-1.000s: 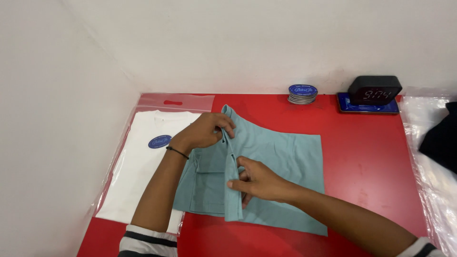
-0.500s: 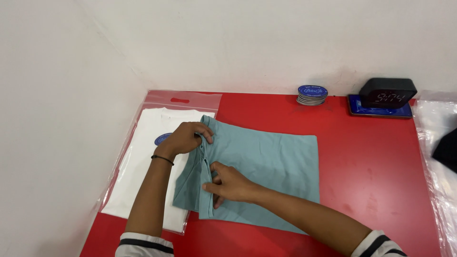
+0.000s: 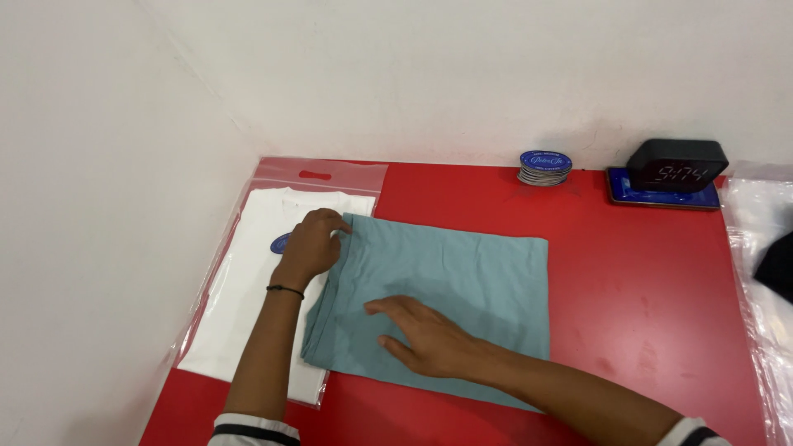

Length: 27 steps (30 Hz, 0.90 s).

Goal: A person briefly irons and then meticulously folds a light blue t-shirt on a red table, smoothing out every wrinkle.

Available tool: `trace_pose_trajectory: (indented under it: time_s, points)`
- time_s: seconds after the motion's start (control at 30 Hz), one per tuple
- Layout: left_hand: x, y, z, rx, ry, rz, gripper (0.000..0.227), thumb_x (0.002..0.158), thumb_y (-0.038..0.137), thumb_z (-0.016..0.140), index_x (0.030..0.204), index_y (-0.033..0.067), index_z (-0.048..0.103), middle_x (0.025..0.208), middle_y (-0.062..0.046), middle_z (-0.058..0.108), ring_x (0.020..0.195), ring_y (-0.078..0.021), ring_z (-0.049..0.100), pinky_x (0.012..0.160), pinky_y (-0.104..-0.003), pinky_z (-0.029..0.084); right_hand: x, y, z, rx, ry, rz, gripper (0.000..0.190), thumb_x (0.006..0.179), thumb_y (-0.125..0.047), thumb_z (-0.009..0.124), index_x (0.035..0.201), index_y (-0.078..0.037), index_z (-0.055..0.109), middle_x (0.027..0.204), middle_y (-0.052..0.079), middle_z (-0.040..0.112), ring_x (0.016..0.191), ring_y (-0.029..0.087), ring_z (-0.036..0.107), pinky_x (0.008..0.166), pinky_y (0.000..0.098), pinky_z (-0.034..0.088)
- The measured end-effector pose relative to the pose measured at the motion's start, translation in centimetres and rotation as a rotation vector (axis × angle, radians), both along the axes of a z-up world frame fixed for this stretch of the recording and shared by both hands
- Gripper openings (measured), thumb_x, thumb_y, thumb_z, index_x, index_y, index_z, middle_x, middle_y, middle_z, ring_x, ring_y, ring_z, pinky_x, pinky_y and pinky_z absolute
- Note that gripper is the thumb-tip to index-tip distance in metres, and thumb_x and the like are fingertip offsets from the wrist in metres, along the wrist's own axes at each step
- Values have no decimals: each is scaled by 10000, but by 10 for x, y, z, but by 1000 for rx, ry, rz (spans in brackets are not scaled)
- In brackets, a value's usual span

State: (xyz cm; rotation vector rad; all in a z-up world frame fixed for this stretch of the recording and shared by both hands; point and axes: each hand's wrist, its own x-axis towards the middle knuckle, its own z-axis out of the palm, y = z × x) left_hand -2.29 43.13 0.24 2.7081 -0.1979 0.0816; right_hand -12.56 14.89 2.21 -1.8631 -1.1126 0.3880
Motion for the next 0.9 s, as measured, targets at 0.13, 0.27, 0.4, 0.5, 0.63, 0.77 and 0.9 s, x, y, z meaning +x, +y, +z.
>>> trace_pose_trajectory:
  time_s: [0.13,0.27,0.4,0.5,0.63,0.77,0.9]
  points:
    - [-6,-44,-5,-40,-229,-132,316,909,81,583,1194,114,717,1319,-141,617,1264,-344,552,926,-504,536,19,-58,-28,-195,-236,-342,549,1005,-123,536,1526,-61,373,1579,253,397,1442,390,417,1182,479,352]
    - [-16,-118,-24,-28,-257,-198,314,889,98,650,1189,151,727,1271,-110,649,1294,-337,585,1012,-445,522,48,-124,-54,-232,-529,-485,530,980,-90,574,1468,65,436,1450,304,512,1423,480,430,1197,540,348]
    - [-36,-200,-24,6,-204,-326,407,962,122,602,1357,27,620,1413,-233,576,1422,-420,465,1110,-532,427,44,-170,-57,-522,-537,-533,552,1075,-282,459,1537,7,374,1600,224,399,1518,365,334,1273,472,234]
    - [-56,-248,-3,-10,-38,-388,496,1042,219,493,1481,-11,491,1541,-271,456,1513,-436,327,1183,-630,285,39,-205,-72,-629,-586,-599,572,1089,-356,419,1558,-36,356,1642,180,357,1540,324,304,1282,448,225]
    - [-64,-288,-21,13,27,-409,669,1093,491,327,1604,59,328,1677,-207,285,1581,-375,193,1255,-634,61,25,-254,-76,-760,-594,-673,619,1085,-451,357,1586,-90,314,1686,130,297,1565,289,261,1292,419,212]
    - [-56,-291,-25,29,-77,-359,714,1068,605,318,1615,146,347,1666,-165,336,1570,-358,234,1270,-586,58,13,-284,-76,-819,-566,-710,628,1095,-492,278,1605,-126,291,1703,84,267,1568,254,249,1302,393,185]
    - [-36,-262,-32,92,-105,-190,684,1056,589,370,1584,158,417,1649,-163,373,1551,-368,273,1260,-568,114,10,-290,-73,-824,-567,-716,628,1094,-477,292,1614,-126,279,1702,79,268,1561,249,257,1300,395,188]
